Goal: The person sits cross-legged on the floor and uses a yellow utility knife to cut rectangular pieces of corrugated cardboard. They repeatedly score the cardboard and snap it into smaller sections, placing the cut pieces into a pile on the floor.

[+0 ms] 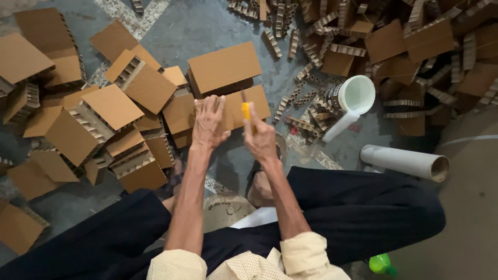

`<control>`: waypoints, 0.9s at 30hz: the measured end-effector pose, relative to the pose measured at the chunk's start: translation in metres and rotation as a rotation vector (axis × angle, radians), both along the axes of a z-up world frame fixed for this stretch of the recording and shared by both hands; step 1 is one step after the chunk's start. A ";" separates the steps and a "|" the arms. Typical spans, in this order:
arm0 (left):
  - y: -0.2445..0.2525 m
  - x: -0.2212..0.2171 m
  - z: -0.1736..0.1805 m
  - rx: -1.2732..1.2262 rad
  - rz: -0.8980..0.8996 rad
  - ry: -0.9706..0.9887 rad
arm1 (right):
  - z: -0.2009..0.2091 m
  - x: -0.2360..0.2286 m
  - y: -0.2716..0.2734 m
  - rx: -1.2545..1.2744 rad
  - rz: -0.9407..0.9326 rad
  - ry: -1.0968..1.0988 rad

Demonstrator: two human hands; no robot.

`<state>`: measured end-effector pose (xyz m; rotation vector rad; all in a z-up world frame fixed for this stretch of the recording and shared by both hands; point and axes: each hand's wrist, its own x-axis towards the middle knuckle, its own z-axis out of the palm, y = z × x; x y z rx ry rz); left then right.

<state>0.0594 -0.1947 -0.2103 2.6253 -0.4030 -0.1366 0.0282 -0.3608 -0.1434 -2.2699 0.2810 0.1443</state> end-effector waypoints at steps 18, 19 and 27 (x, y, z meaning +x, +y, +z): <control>-0.016 0.015 0.010 0.233 0.012 -0.020 | -0.029 0.004 -0.006 0.002 -0.063 -0.132; -0.016 0.016 0.009 0.227 0.007 -0.011 | -0.029 0.005 -0.004 -0.113 0.017 -0.205; -0.009 0.016 -0.001 0.076 -0.011 -0.018 | -0.039 0.008 0.002 -0.089 0.134 -0.323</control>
